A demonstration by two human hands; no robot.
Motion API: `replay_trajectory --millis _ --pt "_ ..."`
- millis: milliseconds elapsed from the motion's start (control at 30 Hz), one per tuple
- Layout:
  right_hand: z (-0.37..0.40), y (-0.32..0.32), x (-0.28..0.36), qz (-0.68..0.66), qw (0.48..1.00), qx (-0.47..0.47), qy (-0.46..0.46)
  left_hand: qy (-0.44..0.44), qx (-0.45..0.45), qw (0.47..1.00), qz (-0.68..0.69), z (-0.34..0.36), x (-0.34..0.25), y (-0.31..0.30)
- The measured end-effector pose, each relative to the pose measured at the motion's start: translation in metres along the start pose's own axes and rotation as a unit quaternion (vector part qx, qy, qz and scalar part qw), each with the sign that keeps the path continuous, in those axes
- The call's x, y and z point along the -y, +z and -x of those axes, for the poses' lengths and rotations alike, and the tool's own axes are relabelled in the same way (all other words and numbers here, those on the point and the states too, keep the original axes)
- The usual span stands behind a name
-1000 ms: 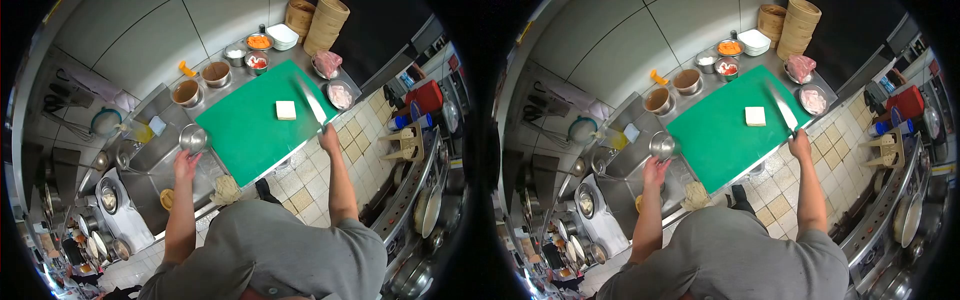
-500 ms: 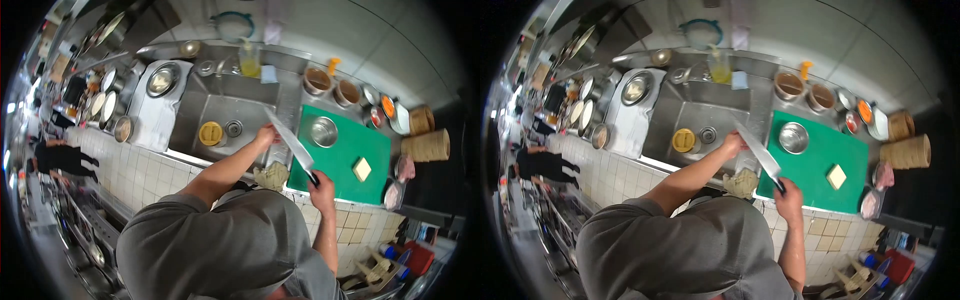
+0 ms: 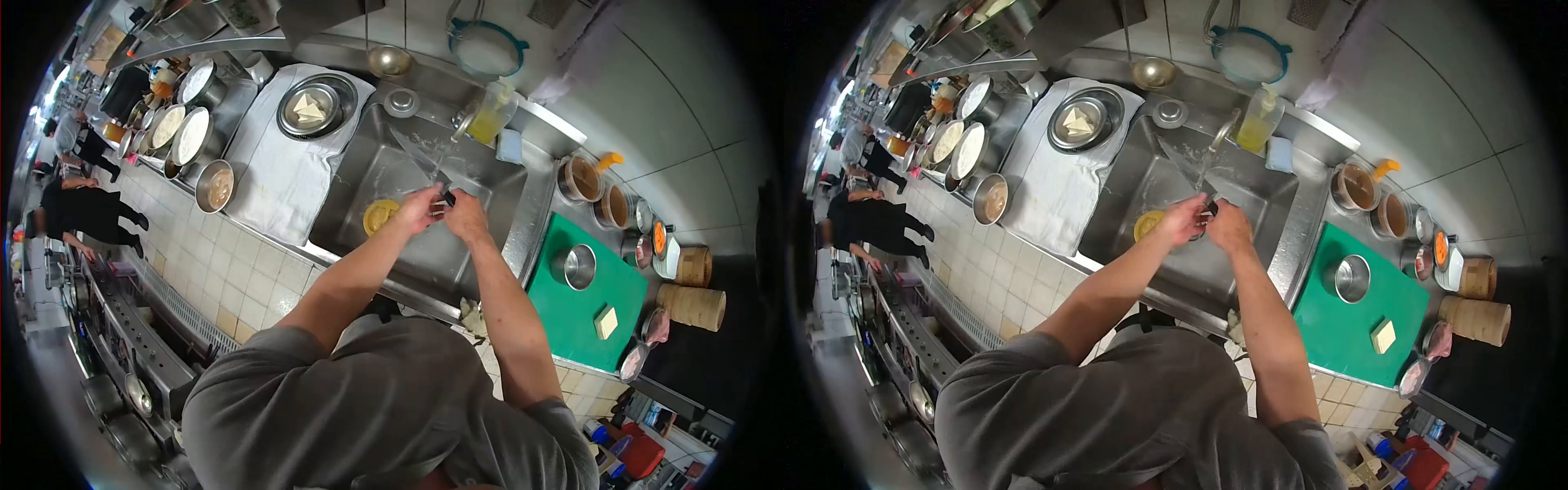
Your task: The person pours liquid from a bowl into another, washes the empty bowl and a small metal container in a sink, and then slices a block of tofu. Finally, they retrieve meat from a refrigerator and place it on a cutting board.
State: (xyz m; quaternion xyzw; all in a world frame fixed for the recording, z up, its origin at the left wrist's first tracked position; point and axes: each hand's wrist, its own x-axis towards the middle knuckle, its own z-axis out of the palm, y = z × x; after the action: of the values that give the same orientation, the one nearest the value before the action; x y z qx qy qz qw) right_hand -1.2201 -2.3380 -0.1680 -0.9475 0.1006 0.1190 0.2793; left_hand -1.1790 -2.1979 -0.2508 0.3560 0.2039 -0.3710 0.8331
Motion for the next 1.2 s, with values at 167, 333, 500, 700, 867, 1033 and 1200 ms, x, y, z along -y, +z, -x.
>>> replay_trajectory --millis 167,333,500,700,867,1033,1200 --pt "0.022 -0.001 0.011 0.032 0.999 -0.028 0.024 -0.032 -0.023 0.997 -0.061 -0.058 -0.005 0.014" --pt "0.060 -0.019 -0.004 0.041 0.995 -0.033 0.083 -0.048 -0.054 0.996 -0.048 -0.101 -0.021 0.011" --pt "0.110 -0.022 -0.025 0.030 0.988 -0.086 0.121 -0.049 -0.003 0.998 -0.038 -0.117 -0.049 0.018" --pt "0.177 -0.035 -0.017 -0.015 0.981 -0.119 0.150 0.003 -0.059 0.992 -0.113 -0.154 -0.039 -0.025" --pt "0.160 -0.016 -0.027 -0.058 0.979 -0.145 0.130 -0.027 -0.126 0.983 -0.130 -0.083 -0.025 -0.010" --pt "0.088 0.019 -0.003 -0.048 0.991 -0.091 0.084 -0.149 0.007 0.948 -0.282 -0.003 0.019 0.013" --pt "0.099 -0.003 0.018 -0.093 0.992 -0.067 0.052 0.043 -0.035 0.941 -0.333 -0.043 -0.013 0.008"
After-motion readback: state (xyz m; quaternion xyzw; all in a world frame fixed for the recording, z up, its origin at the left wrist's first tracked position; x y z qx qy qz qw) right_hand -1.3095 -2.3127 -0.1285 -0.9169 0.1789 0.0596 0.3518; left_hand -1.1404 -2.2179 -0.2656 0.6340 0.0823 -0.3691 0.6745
